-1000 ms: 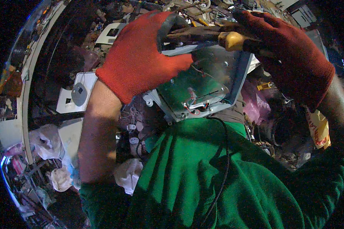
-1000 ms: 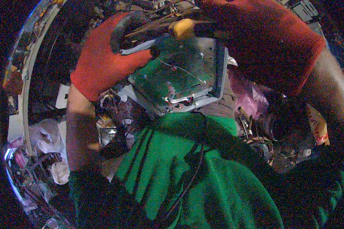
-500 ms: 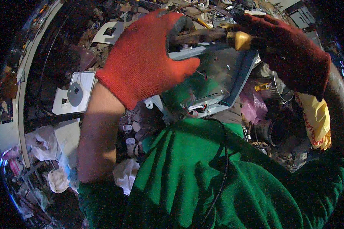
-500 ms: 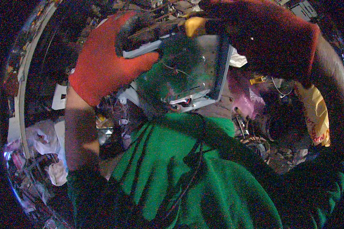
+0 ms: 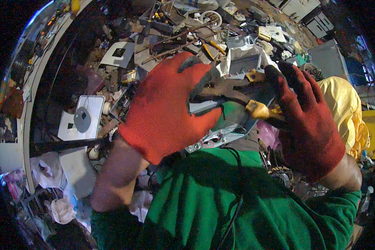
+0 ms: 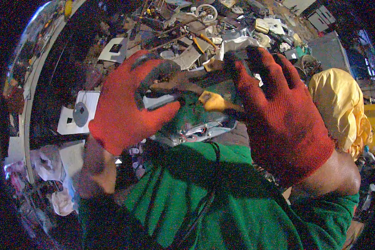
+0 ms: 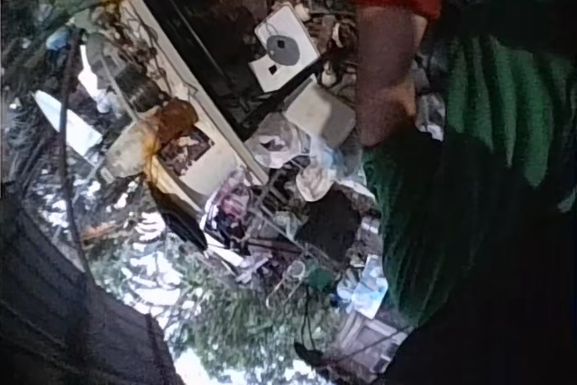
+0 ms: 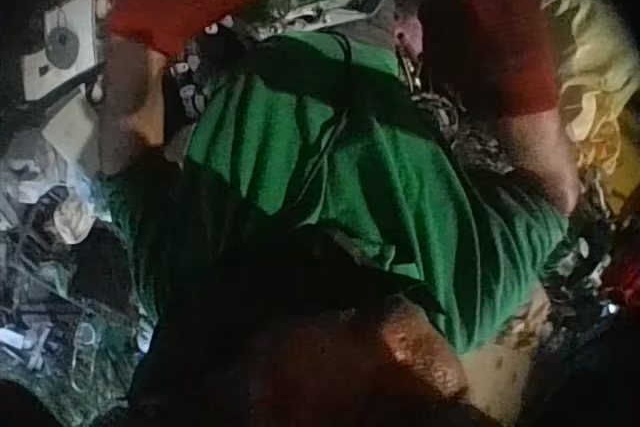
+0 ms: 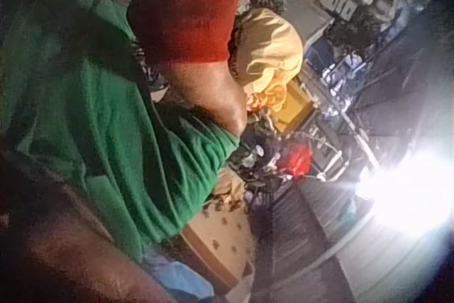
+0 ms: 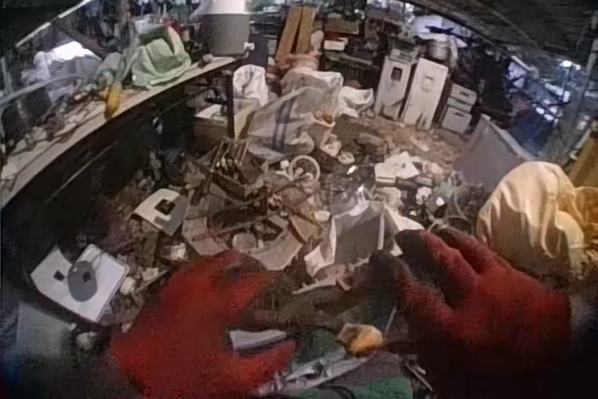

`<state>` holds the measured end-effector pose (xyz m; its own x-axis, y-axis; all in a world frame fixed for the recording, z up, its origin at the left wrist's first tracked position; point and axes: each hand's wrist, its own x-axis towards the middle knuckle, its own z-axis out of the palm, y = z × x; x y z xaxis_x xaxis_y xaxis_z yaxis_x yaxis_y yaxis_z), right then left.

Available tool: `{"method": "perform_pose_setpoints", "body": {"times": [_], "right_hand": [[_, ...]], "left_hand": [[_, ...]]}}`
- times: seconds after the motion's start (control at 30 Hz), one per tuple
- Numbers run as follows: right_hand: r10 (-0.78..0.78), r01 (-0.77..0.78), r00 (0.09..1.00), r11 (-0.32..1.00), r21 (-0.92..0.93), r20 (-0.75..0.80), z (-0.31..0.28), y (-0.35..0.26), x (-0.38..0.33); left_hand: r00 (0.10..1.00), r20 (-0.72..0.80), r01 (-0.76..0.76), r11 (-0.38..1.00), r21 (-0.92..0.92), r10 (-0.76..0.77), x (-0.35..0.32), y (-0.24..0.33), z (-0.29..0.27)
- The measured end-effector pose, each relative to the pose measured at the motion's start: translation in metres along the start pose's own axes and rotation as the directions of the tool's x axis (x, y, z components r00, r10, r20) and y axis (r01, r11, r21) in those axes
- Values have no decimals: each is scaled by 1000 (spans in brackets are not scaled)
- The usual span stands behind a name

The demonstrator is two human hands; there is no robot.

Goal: The person uses pliers to unscrew and remove connectors from a silver metal enclosure while sitting on the floor. They open the enclosure and manipulate internal wiring and components.

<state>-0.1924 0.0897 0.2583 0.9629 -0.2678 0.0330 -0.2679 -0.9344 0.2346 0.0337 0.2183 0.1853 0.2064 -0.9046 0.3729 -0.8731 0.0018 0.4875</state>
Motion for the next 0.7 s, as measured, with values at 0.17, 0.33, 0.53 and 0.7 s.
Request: {"method": "perform_pose_setpoints", "body": {"times": [0.17, 0.33, 0.53, 0.7], "right_hand": [[63, -64, 998, 997, 47, 23, -10, -1, 3], [124, -130, 990, 988, 89, 73, -18, 1, 6], [80, -97, 993, 971, 218, 85, -8, 20, 19], [-4, -5, 999, 976, 217, 44, -3, 30, 29]], "left_hand": [[996, 36, 81, 992, -96, -78, 0, 6, 0], [997, 56, 62, 997, -53, -59, 0, 12, -3], [1000, 11, -3, 1000, 9, 3, 2, 7, 5], [1000, -7, -22, 998, 67, 22, 7, 4, 8]]}}
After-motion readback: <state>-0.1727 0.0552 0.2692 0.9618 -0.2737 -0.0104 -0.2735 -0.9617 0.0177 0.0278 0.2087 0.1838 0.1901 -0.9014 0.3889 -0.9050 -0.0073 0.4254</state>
